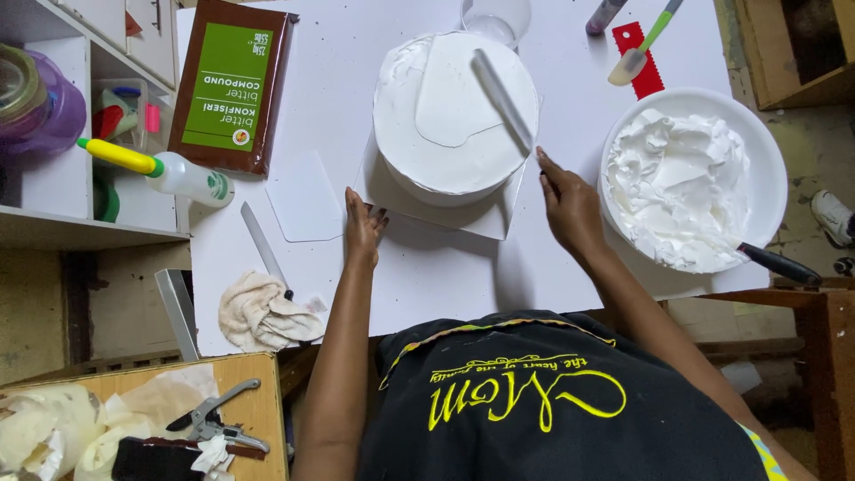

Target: Applying and smoothing white frosting onto a round cake using a spatula.

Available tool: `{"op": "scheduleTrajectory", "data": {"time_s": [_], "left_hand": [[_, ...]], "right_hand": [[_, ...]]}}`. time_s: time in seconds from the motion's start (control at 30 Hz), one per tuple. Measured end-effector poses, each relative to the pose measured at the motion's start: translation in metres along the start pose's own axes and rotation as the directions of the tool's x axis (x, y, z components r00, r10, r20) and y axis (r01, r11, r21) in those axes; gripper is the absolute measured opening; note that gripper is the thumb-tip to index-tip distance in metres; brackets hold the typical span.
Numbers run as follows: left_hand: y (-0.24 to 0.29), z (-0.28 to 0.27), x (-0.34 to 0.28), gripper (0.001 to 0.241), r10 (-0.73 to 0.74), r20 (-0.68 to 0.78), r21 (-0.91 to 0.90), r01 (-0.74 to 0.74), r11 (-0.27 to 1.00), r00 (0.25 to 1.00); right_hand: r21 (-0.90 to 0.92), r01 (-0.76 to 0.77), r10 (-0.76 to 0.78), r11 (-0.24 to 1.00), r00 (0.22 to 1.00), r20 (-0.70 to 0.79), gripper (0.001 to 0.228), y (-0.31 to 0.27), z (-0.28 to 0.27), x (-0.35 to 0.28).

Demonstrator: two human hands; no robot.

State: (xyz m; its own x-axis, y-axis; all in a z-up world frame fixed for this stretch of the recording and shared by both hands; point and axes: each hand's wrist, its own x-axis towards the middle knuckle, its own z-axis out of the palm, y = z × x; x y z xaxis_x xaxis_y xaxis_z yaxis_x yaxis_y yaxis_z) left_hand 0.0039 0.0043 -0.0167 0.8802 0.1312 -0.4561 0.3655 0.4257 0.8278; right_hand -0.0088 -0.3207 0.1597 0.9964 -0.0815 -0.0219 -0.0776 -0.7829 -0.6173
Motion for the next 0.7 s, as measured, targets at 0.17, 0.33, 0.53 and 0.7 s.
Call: {"op": "scheduleTrajectory", "data": {"time_s": [0.17,0.33,0.53,0.7], "left_hand": [[0.000,0.009,-0.025,0.079,0.006,-0.019,0.020,-0.005,1.000,1.000],[-0.023,0.000,-0.032,0.077,0.021,-0.021,-0.003,-0.021,1.000,1.000],[-0.051,-0.013,-0.035,0.076,0.014,-0.014,-0.064,-0.014,0.998,1.000],[-0.068,-0.015,-0.032,0.069,-0.014,-0.011,-0.111,0.013,0.994,1.000]], "right_hand": [[-0.118,0.066,-0.051,0.991,0.991,0.125,0.038,-0.028,0.015,-0.028],[0.016,0.191,-0.192,0.981,0.978,0.087,0.039,-0.016,0.014,-0.037],[0.042,-0.064,0.067,0.997,0.996,-0.057,0.041,0.003,-0.017,-0.025],[0.058,-0.085,0.087,0.995,0.996,-0.032,0.040,0.006,-0.014,-0.022]]}}
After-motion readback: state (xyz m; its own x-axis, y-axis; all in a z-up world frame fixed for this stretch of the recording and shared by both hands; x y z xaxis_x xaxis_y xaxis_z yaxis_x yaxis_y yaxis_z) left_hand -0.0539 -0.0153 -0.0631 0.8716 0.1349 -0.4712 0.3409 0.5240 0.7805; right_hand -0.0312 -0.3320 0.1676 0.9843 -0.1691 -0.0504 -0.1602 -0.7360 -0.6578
